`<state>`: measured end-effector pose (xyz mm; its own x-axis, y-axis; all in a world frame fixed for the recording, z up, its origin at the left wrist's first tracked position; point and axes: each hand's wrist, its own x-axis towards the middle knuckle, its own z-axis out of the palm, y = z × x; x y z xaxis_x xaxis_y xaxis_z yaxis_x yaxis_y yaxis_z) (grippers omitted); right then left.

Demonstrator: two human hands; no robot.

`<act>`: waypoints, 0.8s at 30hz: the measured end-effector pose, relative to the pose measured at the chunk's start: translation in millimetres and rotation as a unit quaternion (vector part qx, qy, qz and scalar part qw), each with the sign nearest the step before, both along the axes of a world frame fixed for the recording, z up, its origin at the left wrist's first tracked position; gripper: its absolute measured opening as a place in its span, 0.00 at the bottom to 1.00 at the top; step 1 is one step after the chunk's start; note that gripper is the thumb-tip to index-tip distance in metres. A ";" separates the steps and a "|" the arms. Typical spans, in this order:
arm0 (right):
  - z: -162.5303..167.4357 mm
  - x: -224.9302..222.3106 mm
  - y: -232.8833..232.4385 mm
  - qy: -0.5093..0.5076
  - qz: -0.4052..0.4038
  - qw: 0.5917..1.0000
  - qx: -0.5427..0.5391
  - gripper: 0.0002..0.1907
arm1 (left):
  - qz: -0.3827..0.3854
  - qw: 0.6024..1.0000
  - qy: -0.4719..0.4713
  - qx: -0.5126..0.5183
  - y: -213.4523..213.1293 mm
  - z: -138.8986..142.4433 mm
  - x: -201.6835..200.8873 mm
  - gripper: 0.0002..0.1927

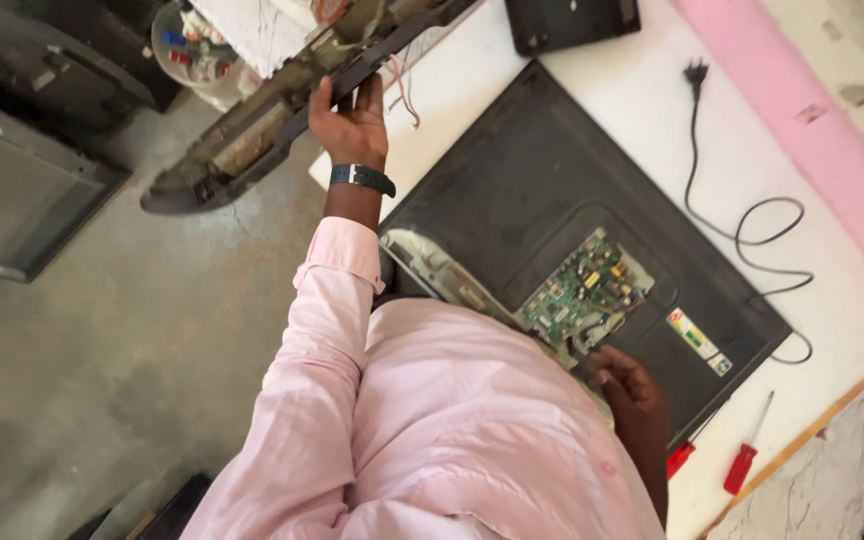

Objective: The person unscrews the back panel of a television lying face-down on a workbench using a red-handled screwdriver, removes the panel and sets it aside, then works on the exposed internal circuit board, manipulating connectors and components by hand while another person points at the board.

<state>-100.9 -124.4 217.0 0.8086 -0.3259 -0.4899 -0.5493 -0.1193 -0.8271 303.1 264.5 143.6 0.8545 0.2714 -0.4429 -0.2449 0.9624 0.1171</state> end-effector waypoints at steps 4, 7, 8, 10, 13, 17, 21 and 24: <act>2.3 4.4 5.7 0.001 -0.006 1.000 -0.003 0.21 | 0.053 0.999 0.004 0.000 20.7 17.2 24.5 0.15; -0.5 5.9 4.4 0.006 -0.005 1.000 -0.010 0.22 | 0.072 0.997 0.013 0.018 37.6 31.9 36.3 0.15; -1.5 5.6 3.7 0.014 -0.005 1.000 -0.013 0.22 | 0.081 0.997 0.013 0.017 44.7 38.0 42.8 0.16; -3.8 3.9 3.5 0.016 -0.010 1.000 0.005 0.22 | 0.096 0.995 0.013 0.014 60.3 50.7 61.1 0.17; -7.1 2.5 3.5 0.012 -0.006 1.000 0.021 0.22 | 0.102 0.994 0.006 0.037 80.2 65.6 100.1 0.19; -15.6 11.6 3.2 0.003 0.012 1.000 0.018 0.22 | -0.022 0.997 -0.002 0.074 98.5 73.8 148.4 0.22; -27.3 22.4 -4.0 0.009 0.007 0.998 0.058 0.24 | -0.086 0.992 0.054 0.071 103.5 79.1 182.7 0.25; -42.3 22.6 -14.8 -0.036 0.047 0.997 0.058 0.25 | -0.083 0.985 0.096 0.113 103.7 88.0 209.5 0.27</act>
<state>-78.3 -139.1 174.7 0.8677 -0.1910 -0.4589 -0.4781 -0.0679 -0.8757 512.5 368.2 231.6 0.8021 0.2449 -0.5447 -0.0384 0.9313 0.3622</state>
